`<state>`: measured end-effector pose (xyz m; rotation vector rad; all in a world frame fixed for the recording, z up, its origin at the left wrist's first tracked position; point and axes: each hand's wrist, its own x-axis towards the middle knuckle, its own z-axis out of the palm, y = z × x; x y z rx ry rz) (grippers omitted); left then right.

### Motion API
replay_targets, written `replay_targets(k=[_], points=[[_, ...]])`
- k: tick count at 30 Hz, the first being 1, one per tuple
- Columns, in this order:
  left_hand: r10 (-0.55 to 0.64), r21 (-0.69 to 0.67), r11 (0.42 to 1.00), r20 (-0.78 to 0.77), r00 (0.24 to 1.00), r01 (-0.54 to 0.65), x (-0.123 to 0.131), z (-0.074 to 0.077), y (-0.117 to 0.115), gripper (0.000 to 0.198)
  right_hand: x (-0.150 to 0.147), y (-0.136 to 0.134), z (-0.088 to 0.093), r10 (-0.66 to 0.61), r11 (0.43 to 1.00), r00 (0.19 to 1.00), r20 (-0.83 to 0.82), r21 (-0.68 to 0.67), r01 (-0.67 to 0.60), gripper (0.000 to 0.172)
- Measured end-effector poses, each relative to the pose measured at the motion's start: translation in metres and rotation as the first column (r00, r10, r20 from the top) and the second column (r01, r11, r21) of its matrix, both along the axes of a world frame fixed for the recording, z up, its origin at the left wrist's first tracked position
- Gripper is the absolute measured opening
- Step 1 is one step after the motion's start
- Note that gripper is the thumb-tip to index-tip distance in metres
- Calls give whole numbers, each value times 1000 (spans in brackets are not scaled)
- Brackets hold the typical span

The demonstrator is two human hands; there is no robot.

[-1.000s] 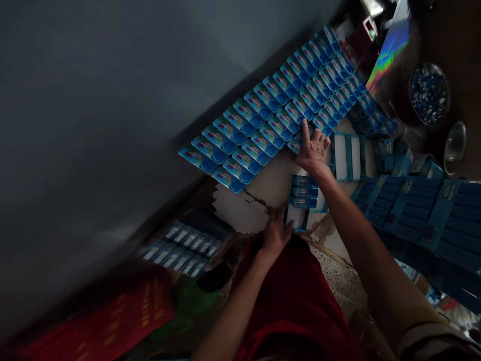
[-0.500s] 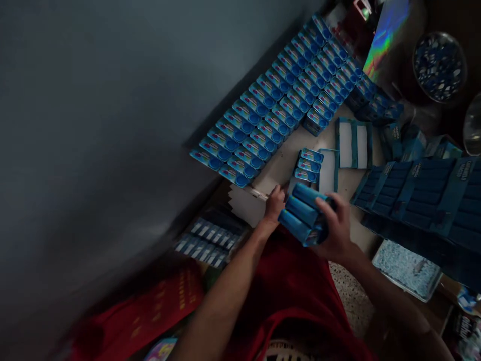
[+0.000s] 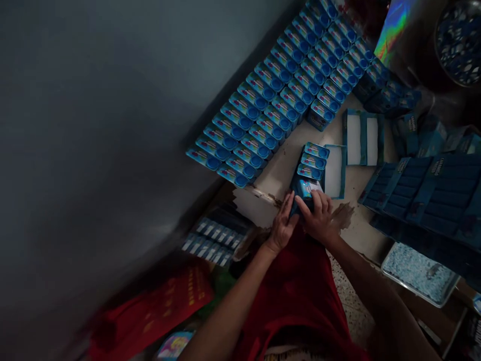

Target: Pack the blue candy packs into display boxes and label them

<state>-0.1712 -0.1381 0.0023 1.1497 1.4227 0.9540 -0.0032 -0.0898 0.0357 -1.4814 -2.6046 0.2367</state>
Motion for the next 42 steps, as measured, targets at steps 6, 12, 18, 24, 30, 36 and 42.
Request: replay_targets(k=[6,12,18,24,30,36,42], points=[[77,96,994,-236,969,-55,8,-11,10,64,-16,22,16,28,997,998,49,-75,-24,55],[157,28,987,-111,981,-155,9,-8,7,62,-20,28,16,134,990,991,5,-39,-134,55],[202,-52,976,-145,969,-211,5,-18,-5,63,-26,33,18,191,970,982,-11,-154,-190,60],[241,57,970,-259,935,-235,-2,-21,20,58,-38,41,25,92,984,995,40,-155,-85,58],[226,61,974,-232,946,-217,1,-19,29,57,-26,29,6,-3,1000,998,55,-17,4,52],[381,18,921,-241,892,-389,-5,10,41,63,5,96,48,208,958,972,-111,-180,-225,91],[372,344,909,-411,832,-237,-12,58,85,34,-4,260,55,-304,952,950,78,-3,305,111]])
